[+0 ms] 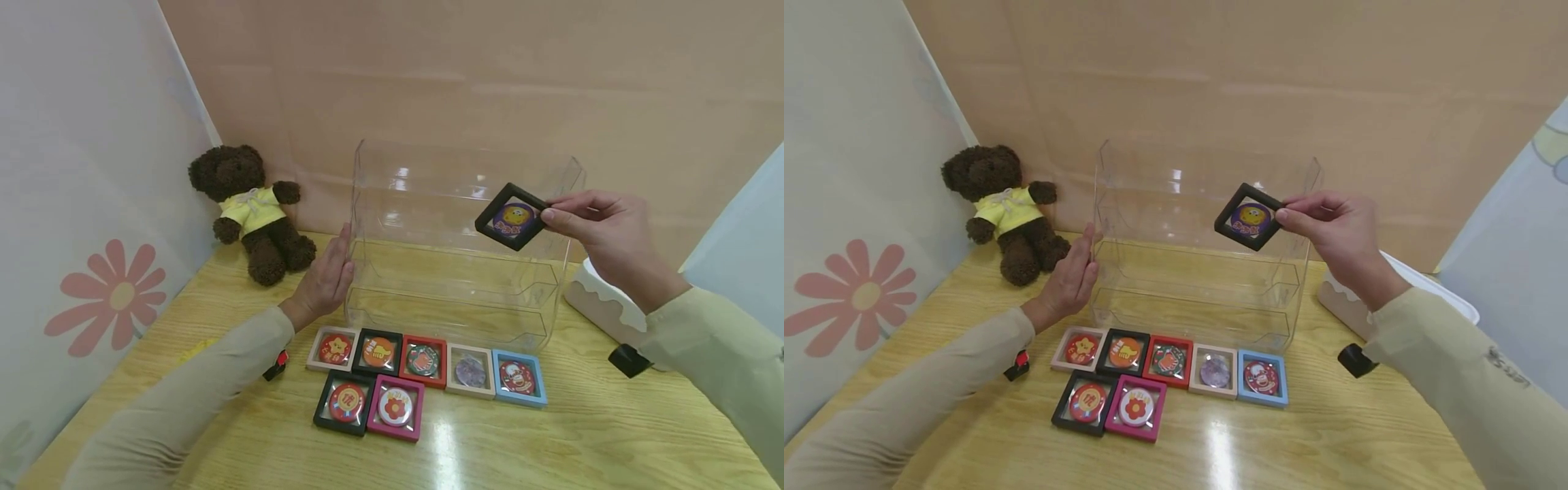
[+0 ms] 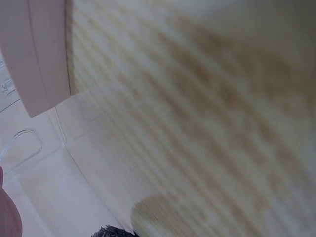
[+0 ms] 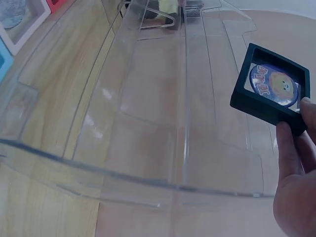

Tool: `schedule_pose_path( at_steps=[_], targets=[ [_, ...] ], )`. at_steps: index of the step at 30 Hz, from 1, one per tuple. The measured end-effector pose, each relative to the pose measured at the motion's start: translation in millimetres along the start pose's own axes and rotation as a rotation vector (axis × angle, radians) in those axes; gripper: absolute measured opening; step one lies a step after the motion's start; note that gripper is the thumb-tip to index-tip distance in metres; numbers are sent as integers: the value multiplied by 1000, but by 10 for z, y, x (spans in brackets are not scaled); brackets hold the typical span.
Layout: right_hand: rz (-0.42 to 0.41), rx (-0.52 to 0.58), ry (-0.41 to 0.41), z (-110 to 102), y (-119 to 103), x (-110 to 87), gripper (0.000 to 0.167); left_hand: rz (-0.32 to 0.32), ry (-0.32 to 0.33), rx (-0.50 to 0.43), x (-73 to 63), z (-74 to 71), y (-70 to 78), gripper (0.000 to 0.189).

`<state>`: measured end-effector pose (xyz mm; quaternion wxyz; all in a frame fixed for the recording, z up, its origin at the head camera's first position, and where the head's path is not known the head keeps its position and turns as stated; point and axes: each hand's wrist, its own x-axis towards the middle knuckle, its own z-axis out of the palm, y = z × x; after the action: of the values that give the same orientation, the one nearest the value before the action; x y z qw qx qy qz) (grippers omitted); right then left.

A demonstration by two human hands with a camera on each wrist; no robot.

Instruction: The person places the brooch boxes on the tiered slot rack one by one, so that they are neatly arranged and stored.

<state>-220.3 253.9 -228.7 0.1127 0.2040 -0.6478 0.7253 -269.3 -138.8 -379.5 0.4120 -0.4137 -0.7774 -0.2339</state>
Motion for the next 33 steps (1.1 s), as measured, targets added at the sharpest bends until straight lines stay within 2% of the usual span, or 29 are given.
schedule_pose_path(
  at_steps=[7,13,18,25,33],
  targets=[
    [-8,-107,38,198,11,170,12,-2,-12,5,-4,-20,12,56],
    [-36,-124,19,372,63,316,11,7,-10,5,-6,-39,25,56],
    [-37,-216,1,523,129,410,6,9,-19,-4,-5,-36,34,57],
    [14,-386,-22,698,218,463,5,11,-18,4,-5,-21,50,56],
    [42,-515,-37,738,278,453,4,6,-17,14,-20,3,62,56]
  ],
)
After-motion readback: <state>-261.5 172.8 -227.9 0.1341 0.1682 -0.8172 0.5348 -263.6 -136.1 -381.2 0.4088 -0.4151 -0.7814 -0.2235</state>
